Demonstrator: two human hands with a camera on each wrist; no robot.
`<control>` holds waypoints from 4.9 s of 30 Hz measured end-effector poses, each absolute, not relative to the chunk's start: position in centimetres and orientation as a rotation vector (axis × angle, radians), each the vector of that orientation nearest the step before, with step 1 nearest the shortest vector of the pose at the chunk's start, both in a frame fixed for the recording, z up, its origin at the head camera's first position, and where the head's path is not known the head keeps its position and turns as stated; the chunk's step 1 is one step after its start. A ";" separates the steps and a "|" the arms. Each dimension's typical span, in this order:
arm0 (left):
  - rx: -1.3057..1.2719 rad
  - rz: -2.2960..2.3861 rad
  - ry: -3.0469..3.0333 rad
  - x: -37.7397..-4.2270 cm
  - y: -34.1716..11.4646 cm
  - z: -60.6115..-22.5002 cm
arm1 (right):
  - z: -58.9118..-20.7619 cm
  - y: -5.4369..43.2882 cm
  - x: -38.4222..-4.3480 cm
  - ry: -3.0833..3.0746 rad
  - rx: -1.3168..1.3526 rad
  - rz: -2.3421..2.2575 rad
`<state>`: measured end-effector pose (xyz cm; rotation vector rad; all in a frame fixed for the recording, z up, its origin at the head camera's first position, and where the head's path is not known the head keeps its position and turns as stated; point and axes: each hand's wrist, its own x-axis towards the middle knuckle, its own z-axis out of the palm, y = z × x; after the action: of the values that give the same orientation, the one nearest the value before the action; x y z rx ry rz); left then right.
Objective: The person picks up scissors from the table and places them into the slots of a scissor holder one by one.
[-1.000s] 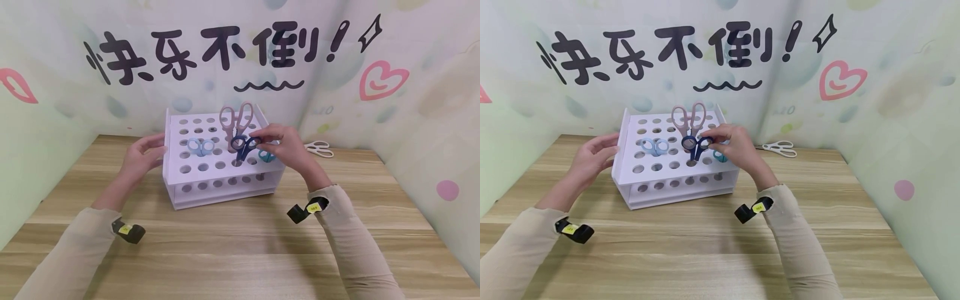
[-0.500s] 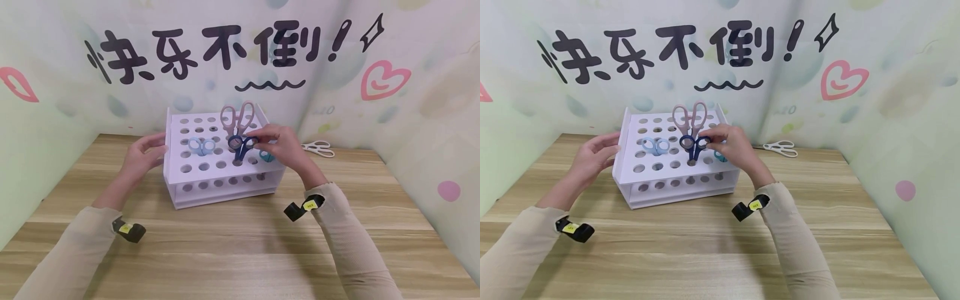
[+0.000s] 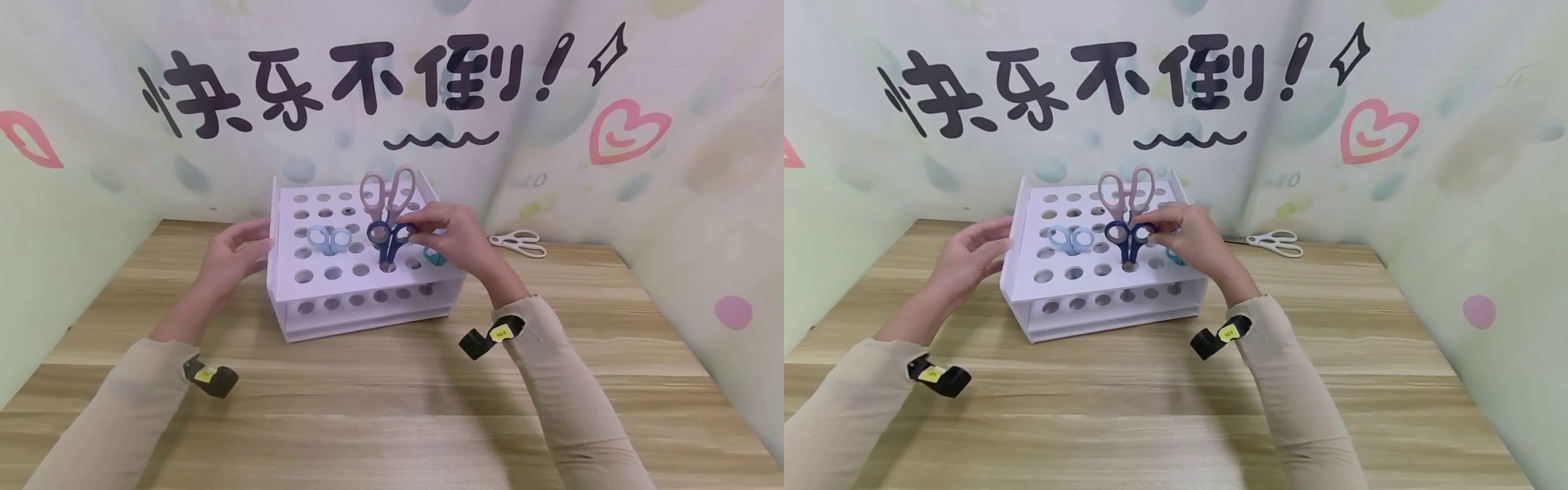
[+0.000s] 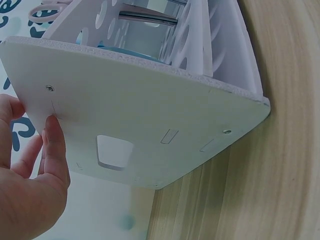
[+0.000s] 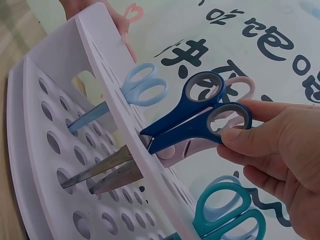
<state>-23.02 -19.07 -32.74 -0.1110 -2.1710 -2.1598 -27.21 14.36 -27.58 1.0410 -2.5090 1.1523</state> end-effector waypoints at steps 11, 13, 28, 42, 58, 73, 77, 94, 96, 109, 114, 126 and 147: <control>-0.116 -2.160 -2.172 -23.0 -18.9 -32.7 | -27.8 14.3 -27.6 -2.552 0.999 1.258; -0.117 -2.169 -2.162 -23.0 -18.8 -32.7 | -27.7 14.3 -27.5 -2.559 0.990 1.261; -0.139 -2.177 -2.141 -22.9 -18.9 -32.7 | -28.0 14.5 -27.2 -2.567 0.985 1.244; -0.149 -2.198 -2.114 -23.0 -18.9 -32.7 | -27.9 14.7 -27.4 -2.575 1.018 1.203; -0.137 -2.200 -2.117 -22.9 -18.8 -32.6 | -27.7 14.5 -27.7 -2.608 1.020 1.320; -0.134 -2.203 -2.111 -22.9 -18.8 -32.5 | -26.6 16.4 -27.4 -2.617 0.926 1.302; -0.129 -2.193 -2.123 -22.8 -18.8 -32.5 | -26.3 17.4 -27.3 -2.625 0.865 1.252; -0.148 -2.180 -2.124 -22.7 -18.8 -32.5 | -27.1 23.3 -28.3 -2.653 0.690 1.190; -0.149 -2.171 -2.134 -22.7 -18.8 -32.4 | -27.2 23.9 -28.4 -2.657 0.669 1.195; -0.131 -2.157 -2.163 -22.8 -18.9 -32.4 | -28.9 27.9 -29.4 -2.710 0.494 1.234; -0.132 -2.161 -2.169 -22.8 -18.9 -32.5 | -29.8 29.3 -29.6 -2.691 0.443 1.313; -0.109 -2.156 -2.162 -22.7 -19.3 -32.8 | -32.8 32.8 -30.8 -2.774 0.386 1.267; -0.128 -2.153 -2.161 -23.1 -19.0 -32.6 | -38.6 38.0 -31.3 -2.886 -0.020 1.157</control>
<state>-23.06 -18.98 -32.64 -0.1276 -2.1607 -2.1525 -31.31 37.97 -38.59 -0.0198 -2.8862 1.1571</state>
